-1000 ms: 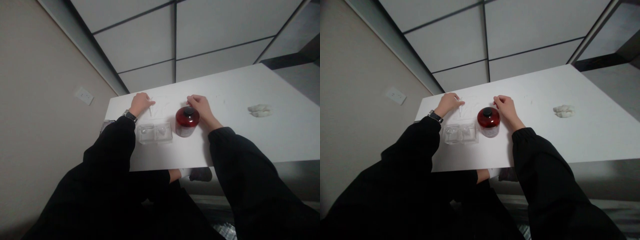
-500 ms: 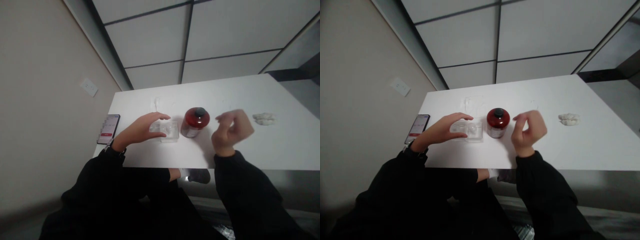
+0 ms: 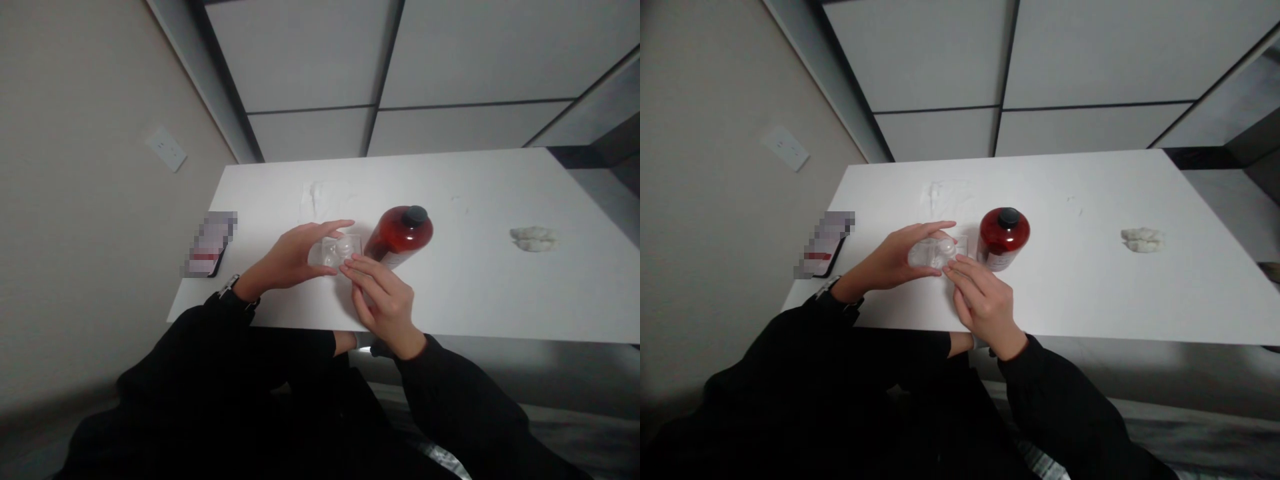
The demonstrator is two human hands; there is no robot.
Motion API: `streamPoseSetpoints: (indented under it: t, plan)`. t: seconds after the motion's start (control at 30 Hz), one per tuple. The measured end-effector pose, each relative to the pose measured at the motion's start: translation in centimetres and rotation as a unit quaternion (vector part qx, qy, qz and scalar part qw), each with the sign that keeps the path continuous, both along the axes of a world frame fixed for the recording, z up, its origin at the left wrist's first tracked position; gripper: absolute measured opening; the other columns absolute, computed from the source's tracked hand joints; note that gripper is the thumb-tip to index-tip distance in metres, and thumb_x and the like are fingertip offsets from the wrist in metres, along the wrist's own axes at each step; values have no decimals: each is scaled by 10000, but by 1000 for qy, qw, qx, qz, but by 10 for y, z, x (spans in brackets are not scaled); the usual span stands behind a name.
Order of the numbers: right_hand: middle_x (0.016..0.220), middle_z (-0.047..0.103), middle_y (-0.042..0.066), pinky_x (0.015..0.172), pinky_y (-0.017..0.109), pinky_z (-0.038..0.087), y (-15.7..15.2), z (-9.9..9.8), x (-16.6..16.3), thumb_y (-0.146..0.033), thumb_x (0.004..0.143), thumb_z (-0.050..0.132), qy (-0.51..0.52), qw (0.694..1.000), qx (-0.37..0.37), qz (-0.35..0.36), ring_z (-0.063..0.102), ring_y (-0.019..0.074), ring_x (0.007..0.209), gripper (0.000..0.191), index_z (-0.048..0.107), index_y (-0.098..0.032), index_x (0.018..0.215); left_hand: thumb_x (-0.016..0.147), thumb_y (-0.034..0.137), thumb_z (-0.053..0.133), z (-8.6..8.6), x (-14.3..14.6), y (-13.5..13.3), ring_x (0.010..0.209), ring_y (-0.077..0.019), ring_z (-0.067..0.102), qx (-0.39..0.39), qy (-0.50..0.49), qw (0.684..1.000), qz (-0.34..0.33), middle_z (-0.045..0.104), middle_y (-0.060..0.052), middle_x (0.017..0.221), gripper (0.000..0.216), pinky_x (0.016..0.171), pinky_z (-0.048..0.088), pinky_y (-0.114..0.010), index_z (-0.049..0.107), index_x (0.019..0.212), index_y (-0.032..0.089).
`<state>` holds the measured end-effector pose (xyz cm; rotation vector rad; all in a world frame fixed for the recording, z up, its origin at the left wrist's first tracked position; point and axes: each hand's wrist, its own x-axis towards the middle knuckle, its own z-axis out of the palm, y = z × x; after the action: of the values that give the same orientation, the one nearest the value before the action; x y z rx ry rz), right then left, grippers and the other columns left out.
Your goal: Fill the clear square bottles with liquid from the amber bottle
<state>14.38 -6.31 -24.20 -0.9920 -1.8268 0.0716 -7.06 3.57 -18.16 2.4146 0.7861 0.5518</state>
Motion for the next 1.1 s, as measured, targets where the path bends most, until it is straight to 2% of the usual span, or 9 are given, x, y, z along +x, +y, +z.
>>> streamPoseSetpoints:
  t: [0.13, 0.53, 0.6, 0.7, 0.8, 0.9, 1.0, 1.1]
  plan:
    - [1137, 830, 95, 988, 439, 682, 1, -1, -3, -16, 905, 599, -9, 999, 43, -9, 784, 276, 1180, 477, 747, -211, 1314, 907, 401, 833, -1, 1, -2, 1293, -281, 702, 18, -5, 1000, 10, 735, -99, 1411, 736, 1102, 526, -429, 517, 1557, 265]
    - [1141, 831, 86, 998, 445, 679, 2, -1, -2, -5, 901, 594, -6, 999, 45, -6, 788, 272, 1173, 479, 741, -230, 1297, 845, 355, 890, -3, 2, -3, 1257, -267, 728, 29, -17, 999, 27, 709, -114, 1447, 650, 1085, 560, -421, 588, 1412, 253]
    - [1149, 831, 85, 994, 448, 682, 3, -1, -2, -16, 907, 584, -8, 999, 46, -9, 788, 273, 1176, 483, 741, -236, 1308, 856, 324, 879, -4, 3, -6, 1240, -257, 733, 30, -37, 998, 30, 737, -105, 1386, 605, 1076, 564, -405, 601, 1386, 243]
    - [1155, 831, 87, 978, 438, 689, 4, -2, -2, -23, 910, 583, -13, 998, 52, -15, 791, 270, 1171, 465, 746, -230, 1293, 919, 244, 798, -6, 5, -13, 1142, -217, 754, 30, -66, 997, 35, 785, -46, 1145, 503, 1033, 572, -367, 598, 1380, 239]
    - [1166, 830, 91, 977, 427, 691, 4, -3, -1, -13, 904, 579, -8, 999, 53, -12, 788, 266, 1182, 464, 748, -220, 1282, 920, 252, 783, -9, 5, -15, 1003, -192, 751, 21, -67, 996, 50, 729, -4, 1006, 573, 947, 590, -343, 525, 1432, 236]
    - [1179, 826, 97, 990, 427, 687, 4, -3, -1, -5, 900, 572, -2, 999, 46, -9, 782, 264, 1199, 475, 751, -217, 1285, 886, 316, 816, -12, 4, -13, 1097, -226, 727, 23, -76, 996, 50, 692, -84, 1225, 714, 940, 598, -362, 460, 1500, 244]
    - [1179, 826, 95, 1009, 436, 680, 3, -2, -1, -5, 901, 563, 1, 999, 40, -7, 783, 260, 1197, 478, 754, -220, 1283, 906, 348, 801, -12, 2, -10, 1240, -269, 690, 20, -72, 997, 24, 612, -149, 1495, 875, 1035, 572, -425, 323, 1636, 289]
    - [1171, 827, 71, 1004, 429, 683, 4, -2, -1, -13, 908, 554, 2, 999, 36, -8, 785, 247, 1191, 490, 750, -244, 1293, 923, 376, 796, -11, 0, -7, 1269, -287, 668, 27, -49, 998, 14, 671, -116, 1436, 949, 1099, 529, -466, 246, 1693, 310]
